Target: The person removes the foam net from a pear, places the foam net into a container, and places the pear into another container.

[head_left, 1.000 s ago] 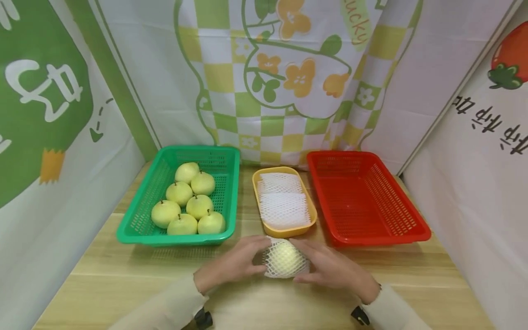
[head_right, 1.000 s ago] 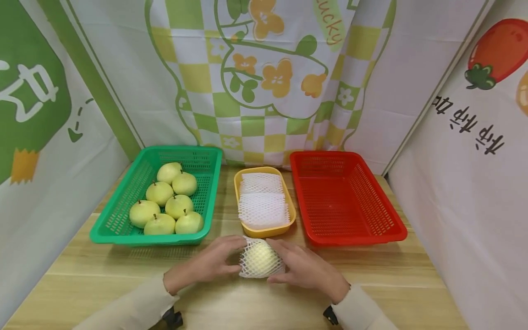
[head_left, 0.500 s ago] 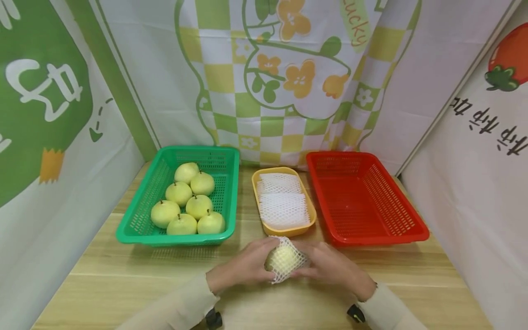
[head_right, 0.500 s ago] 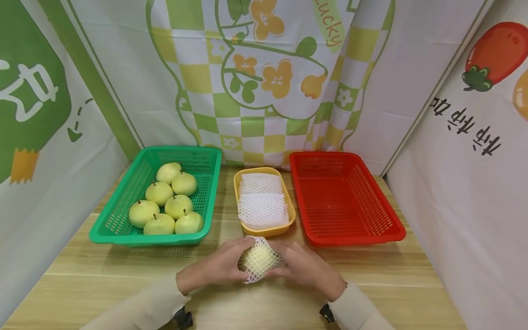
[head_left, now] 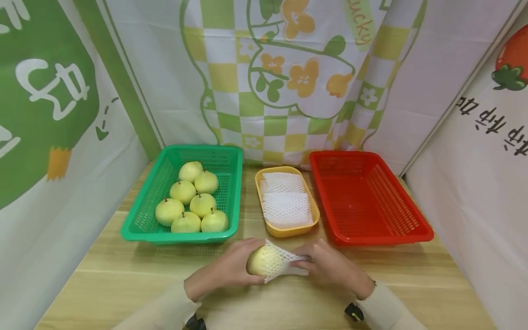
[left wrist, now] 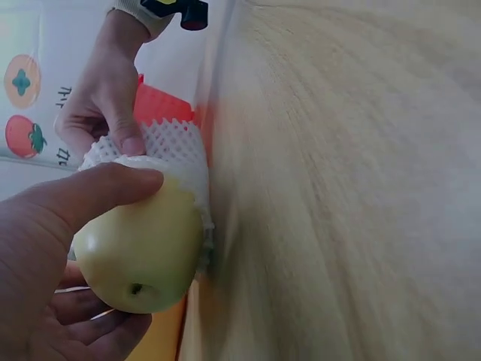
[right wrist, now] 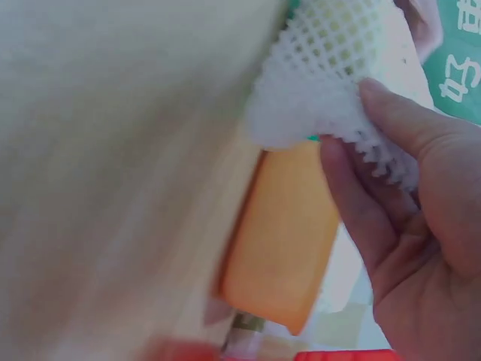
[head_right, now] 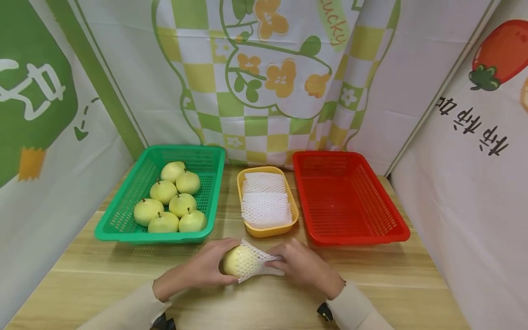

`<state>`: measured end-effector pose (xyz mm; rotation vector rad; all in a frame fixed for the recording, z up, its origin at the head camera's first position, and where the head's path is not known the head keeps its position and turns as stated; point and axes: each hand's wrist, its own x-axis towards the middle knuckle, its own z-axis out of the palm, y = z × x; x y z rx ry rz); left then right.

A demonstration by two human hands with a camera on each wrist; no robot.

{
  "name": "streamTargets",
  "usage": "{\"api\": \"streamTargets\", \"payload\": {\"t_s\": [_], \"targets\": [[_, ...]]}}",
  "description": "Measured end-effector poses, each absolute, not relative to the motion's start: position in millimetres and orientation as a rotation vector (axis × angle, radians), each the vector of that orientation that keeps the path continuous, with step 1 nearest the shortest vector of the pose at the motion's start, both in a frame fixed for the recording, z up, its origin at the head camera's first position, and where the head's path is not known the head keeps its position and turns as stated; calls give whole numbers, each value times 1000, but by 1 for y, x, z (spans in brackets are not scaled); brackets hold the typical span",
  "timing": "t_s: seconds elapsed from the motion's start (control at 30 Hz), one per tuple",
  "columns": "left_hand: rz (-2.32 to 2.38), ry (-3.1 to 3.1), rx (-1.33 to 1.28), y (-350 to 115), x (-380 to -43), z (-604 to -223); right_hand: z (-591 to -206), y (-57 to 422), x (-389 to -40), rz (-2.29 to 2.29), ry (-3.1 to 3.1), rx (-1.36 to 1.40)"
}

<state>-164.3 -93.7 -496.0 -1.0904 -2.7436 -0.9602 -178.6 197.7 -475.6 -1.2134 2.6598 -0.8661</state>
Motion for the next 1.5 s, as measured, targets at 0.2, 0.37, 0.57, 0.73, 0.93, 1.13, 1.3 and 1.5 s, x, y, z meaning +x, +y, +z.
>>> {"api": "streamTargets", "payload": {"t_s": [0.2, 0.37, 0.57, 0.73, 0.93, 1.13, 1.3, 1.5], "targets": [[-990, -2754, -1020, -116, -155, -496, -446, 210, -187, -793, 2620, -1267], [-972, -2757, -989, -127, -155, -498, -393, 220, -208, -753, 2596, -1225], [-965, -2774, -959, -134, -156, -498, -339, 208, -263, -695, 2644, -1098], [-972, -2794, -937, -136, -155, -500, -334, 191, -321, -621, 2604, -975], [-1002, -2798, -962, -132, -157, -504, -352, 177, -365, -522, 2639, -788], [-1003, -2807, -990, -127, -157, -507, -371, 167, -387, -489, 2734, -816], [-1009, -2822, -985, -126, -154, -503, -387, 157, -394, -491, 2825, -803], [-1006, -2828, -972, -129, -152, -498, -404, 141, -395, -262, 2946, -742]]}}
